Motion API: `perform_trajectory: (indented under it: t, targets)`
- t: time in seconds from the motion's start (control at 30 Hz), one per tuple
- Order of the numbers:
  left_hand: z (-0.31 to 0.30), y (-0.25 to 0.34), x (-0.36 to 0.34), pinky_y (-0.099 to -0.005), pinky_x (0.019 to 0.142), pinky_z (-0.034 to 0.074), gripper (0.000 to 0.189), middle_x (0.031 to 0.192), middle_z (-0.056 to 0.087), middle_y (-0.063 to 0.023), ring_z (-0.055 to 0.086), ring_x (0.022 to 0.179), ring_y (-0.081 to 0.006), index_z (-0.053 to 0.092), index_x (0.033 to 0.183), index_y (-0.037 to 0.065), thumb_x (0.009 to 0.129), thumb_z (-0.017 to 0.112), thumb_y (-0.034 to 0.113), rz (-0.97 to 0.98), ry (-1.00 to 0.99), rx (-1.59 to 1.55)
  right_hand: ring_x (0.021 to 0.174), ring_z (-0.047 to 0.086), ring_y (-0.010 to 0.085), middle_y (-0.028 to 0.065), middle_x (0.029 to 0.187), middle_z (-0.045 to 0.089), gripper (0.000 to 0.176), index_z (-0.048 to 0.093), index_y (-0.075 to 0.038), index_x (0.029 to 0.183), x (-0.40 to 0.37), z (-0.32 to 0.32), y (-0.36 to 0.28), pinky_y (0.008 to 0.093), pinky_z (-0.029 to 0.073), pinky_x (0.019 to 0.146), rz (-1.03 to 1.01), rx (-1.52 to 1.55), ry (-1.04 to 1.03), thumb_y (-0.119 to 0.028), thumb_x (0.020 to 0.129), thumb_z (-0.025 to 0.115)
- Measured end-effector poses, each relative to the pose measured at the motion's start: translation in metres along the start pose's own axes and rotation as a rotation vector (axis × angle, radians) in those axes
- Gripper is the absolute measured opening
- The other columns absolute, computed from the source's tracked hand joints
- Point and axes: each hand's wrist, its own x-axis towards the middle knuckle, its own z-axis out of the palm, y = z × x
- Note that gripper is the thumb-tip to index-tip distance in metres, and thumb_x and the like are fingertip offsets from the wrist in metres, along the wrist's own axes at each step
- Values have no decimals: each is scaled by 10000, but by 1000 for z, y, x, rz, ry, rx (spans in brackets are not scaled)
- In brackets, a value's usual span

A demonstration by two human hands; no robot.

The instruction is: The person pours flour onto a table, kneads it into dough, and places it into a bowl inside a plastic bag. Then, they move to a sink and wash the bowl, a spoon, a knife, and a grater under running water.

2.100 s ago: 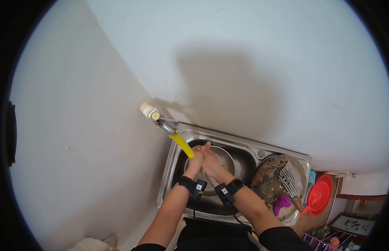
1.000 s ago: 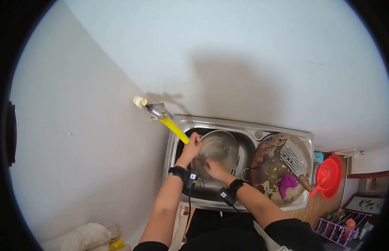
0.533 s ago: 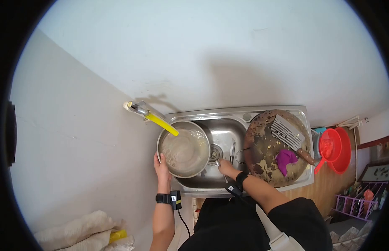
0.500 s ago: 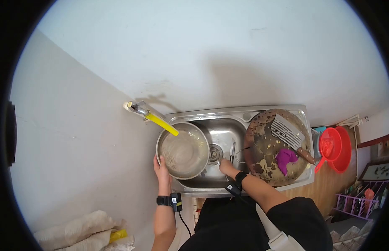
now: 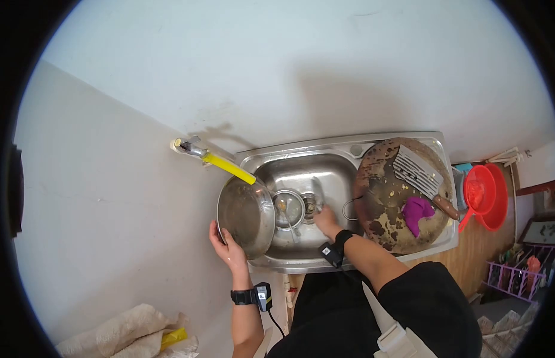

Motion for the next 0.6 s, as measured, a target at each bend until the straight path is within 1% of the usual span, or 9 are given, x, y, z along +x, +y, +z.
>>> perform_trajectory:
  t: [0.03, 0.1, 0.13, 0.2, 0.33, 0.4, 0.47, 0.53, 0.6]
  targets:
    - [-2, 0, -1, -308, 937, 306, 334, 1193, 421, -141, 413, 1102, -218, 371, 1186, -19, 860, 411, 43, 0, 4, 3, 869, 558, 353, 235, 855, 568, 394, 483, 64, 969, 1, 13, -2, 380, 453, 733, -3, 0, -5, -184, 682, 590]
    - [-6, 2, -2, -306, 935, 308, 331, 1193, 416, -140, 409, 1102, -218, 372, 1184, -17, 861, 410, 46, -42, 30, 1, 861, 544, 381, 250, 923, 555, 330, 489, 9, 966, 3, 35, -11, 424, 440, 733, -246, 66, -112, -181, 708, 565]
    - [-8, 4, -4, -306, 935, 308, 331, 1193, 416, -140, 409, 1102, -218, 372, 1184, -17, 861, 410, 46, -38, 37, 7, 861, 544, 381, 250, 923, 555, 330, 489, 9, 966, 2, 44, -19, 424, 440, 733, -252, 69, -120, -181, 708, 565]
    - [-14, 8, -7, -304, 929, 314, 324, 1187, 418, -138, 413, 1092, -213, 375, 1180, -16, 863, 406, 46, -89, 54, 6, 864, 545, 383, 250, 921, 554, 295, 485, 9, 923, -12, 48, -47, 430, 441, 731, -303, -99, -187, -164, 699, 568]
    - [-24, 17, -8, -301, 924, 318, 321, 1181, 421, -135, 417, 1082, -203, 378, 1176, -15, 864, 410, 51, -108, 67, -3, 800, 581, 350, 231, 850, 578, 267, 498, 14, 906, -1, 57, -48, 414, 470, 696, -260, -338, -190, -167, 717, 548]
    - [-28, 17, -9, -297, 918, 324, 321, 1175, 426, -132, 423, 1074, -196, 377, 1173, -17, 863, 415, 56, -100, 81, 24, 779, 589, 341, 220, 827, 588, 255, 504, 11, 900, 4, 44, -42, 419, 474, 683, -273, -358, -232, -176, 731, 538]
    - [-29, 12, -9, -290, 904, 336, 320, 1163, 432, -124, 429, 1059, -185, 372, 1174, -17, 869, 414, 67, -106, 81, 15, 793, 585, 344, 219, 840, 587, 275, 504, 8, 903, 9, 31, -38, 421, 471, 692, -236, -309, -38, -191, 722, 560]
    - [-27, 9, -9, -284, 890, 347, 319, 1150, 438, -116, 435, 1043, -174, 367, 1176, -17, 874, 412, 79, -110, 85, 5, 799, 583, 345, 218, 843, 588, 294, 500, 10, 905, 10, 12, -37, 420, 469, 697, -187, -297, -4, -203, 715, 574]
    - [-21, 8, -11, -292, 898, 343, 313, 1143, 450, -125, 445, 1047, -193, 385, 1160, -22, 859, 427, 53, -138, 89, -21, 805, 581, 346, 216, 845, 588, 315, 496, 12, 907, 13, 2, -34, 419, 467, 701, -135, -286, 28, -214, 708, 588]
